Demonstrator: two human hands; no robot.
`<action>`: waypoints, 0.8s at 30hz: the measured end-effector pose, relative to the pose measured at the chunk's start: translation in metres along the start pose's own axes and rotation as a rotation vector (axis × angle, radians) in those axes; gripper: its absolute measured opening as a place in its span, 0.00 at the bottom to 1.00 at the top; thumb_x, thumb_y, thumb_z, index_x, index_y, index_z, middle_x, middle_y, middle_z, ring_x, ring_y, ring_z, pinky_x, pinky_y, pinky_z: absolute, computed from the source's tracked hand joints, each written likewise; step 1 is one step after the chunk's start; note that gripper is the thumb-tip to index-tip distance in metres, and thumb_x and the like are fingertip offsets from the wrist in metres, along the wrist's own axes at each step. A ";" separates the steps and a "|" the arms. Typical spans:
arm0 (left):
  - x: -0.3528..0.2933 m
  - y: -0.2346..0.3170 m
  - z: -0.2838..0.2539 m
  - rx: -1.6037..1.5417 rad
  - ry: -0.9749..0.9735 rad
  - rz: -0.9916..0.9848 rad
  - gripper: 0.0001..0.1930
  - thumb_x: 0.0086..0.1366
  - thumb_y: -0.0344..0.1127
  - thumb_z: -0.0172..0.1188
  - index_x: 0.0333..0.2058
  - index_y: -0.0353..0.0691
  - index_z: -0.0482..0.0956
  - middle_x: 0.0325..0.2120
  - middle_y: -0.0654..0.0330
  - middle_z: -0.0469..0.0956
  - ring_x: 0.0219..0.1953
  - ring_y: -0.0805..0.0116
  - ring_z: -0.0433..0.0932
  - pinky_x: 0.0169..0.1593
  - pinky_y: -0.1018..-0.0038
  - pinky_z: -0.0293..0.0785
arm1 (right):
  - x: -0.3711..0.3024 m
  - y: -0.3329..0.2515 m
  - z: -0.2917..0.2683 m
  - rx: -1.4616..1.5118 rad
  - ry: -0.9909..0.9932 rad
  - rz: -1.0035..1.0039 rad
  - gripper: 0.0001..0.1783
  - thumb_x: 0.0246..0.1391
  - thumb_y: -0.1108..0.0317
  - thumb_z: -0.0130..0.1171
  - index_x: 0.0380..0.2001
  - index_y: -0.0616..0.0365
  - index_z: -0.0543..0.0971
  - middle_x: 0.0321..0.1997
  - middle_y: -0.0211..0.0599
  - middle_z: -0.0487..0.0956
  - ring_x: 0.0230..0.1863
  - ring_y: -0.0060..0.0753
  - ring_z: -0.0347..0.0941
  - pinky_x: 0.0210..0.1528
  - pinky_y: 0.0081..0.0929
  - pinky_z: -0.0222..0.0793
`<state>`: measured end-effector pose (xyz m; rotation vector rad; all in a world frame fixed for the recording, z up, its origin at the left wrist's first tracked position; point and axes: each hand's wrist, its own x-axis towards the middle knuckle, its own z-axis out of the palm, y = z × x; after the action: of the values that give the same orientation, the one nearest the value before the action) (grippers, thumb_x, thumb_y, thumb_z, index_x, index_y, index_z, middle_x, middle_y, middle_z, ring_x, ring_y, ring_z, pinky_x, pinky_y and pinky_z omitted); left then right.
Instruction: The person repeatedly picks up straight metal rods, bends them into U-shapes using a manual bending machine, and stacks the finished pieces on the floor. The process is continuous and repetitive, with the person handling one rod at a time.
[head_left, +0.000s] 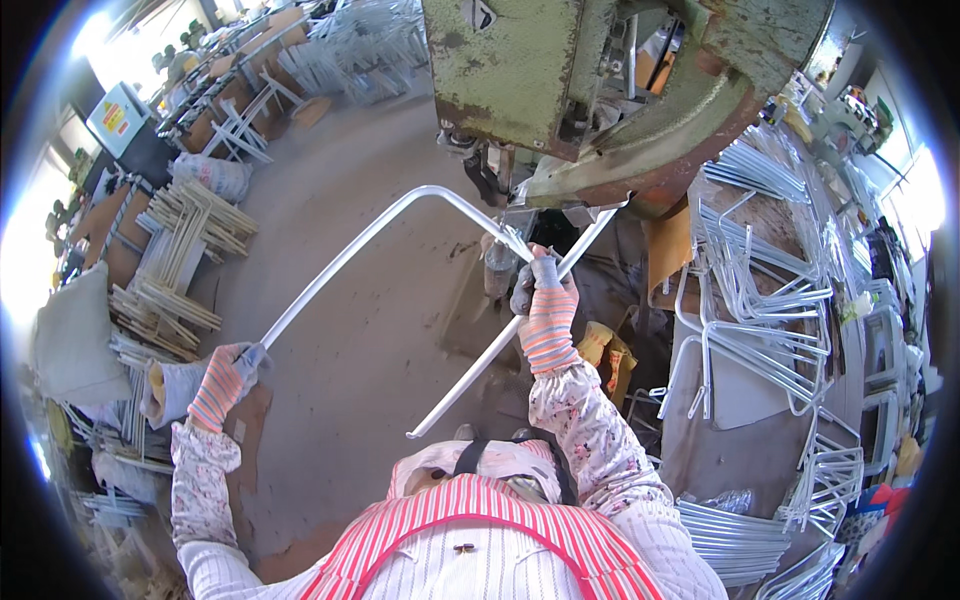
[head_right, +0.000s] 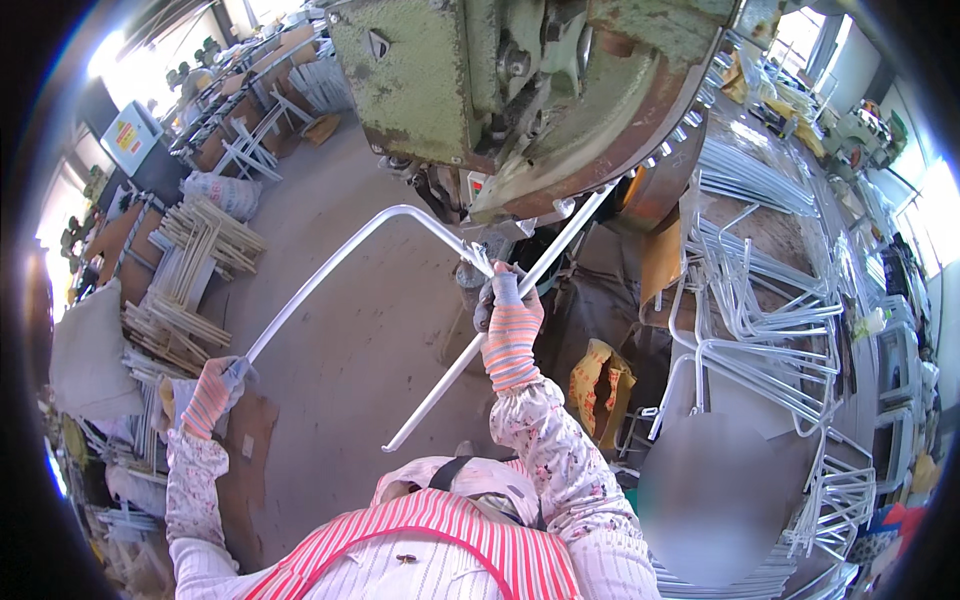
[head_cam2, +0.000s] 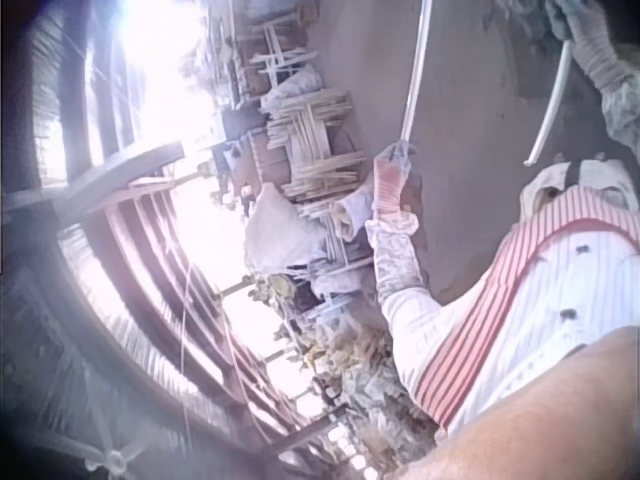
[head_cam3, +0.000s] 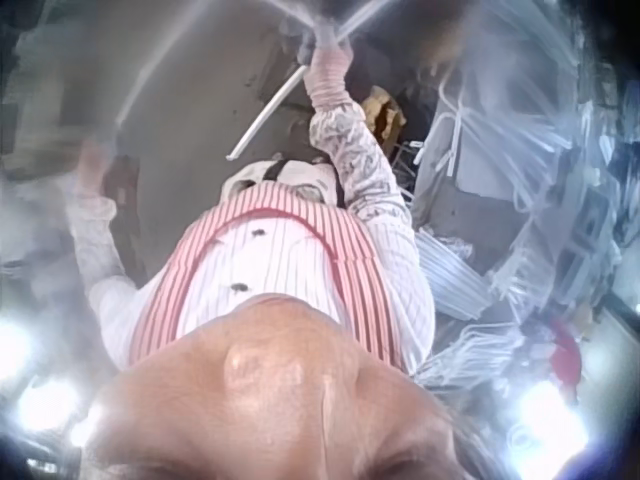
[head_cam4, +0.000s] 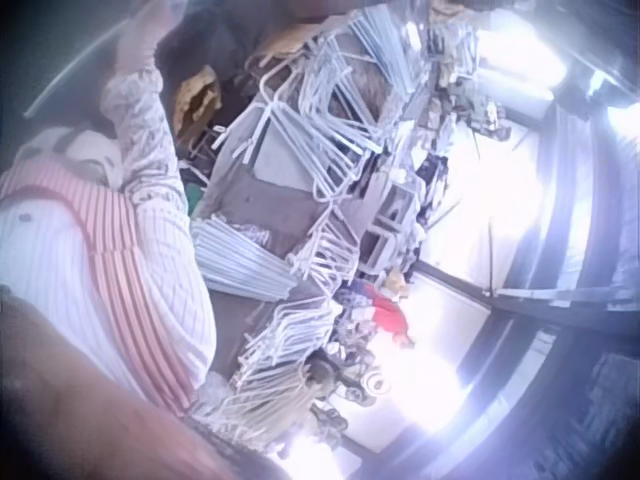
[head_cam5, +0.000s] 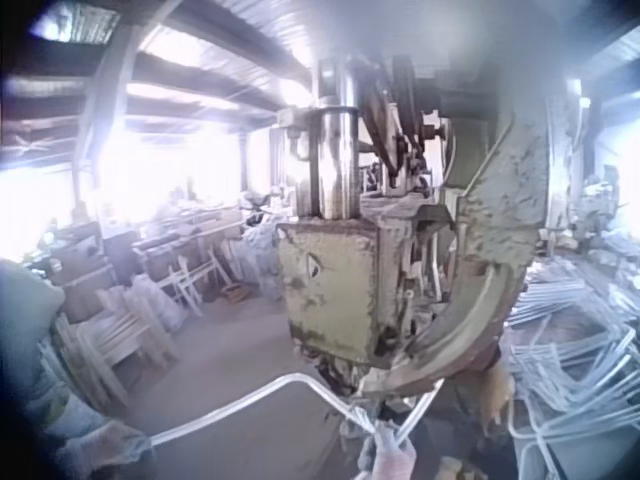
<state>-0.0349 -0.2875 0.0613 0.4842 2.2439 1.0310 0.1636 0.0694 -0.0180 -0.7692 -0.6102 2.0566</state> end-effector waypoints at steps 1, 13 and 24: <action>-0.001 0.001 0.001 0.006 0.011 0.011 0.17 0.68 0.41 0.52 0.27 0.34 0.78 0.10 0.78 0.57 0.11 0.90 0.50 0.14 0.83 0.40 | -0.003 -0.001 0.000 -0.006 -0.003 -0.008 0.07 0.55 0.63 0.61 0.33 0.52 0.76 0.14 0.22 0.65 0.09 0.13 0.53 0.11 0.16 0.45; -0.073 0.043 0.161 0.363 -0.052 0.480 0.18 0.48 0.32 0.65 0.41 0.36 0.77 0.28 0.48 0.78 0.31 0.51 0.79 0.36 0.64 0.76 | -0.140 0.003 -0.005 -0.196 -0.338 0.223 0.12 0.60 0.58 0.55 0.35 0.56 0.76 0.23 0.30 0.74 0.24 0.24 0.71 0.30 0.25 0.67; -0.184 -0.072 0.020 0.954 0.746 0.597 0.13 0.51 0.37 0.67 0.36 0.45 0.78 0.27 0.61 0.74 0.27 0.57 0.72 0.33 0.64 0.66 | -0.074 -0.004 0.065 -1.766 -1.409 -1.133 0.11 0.48 0.54 0.57 0.27 0.48 0.77 0.25 0.28 0.78 0.32 0.36 0.77 0.41 0.37 0.68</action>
<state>0.1102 -0.4231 0.0657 1.4156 3.3293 0.2908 0.1541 0.0008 0.0522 0.4858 -2.8052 0.2020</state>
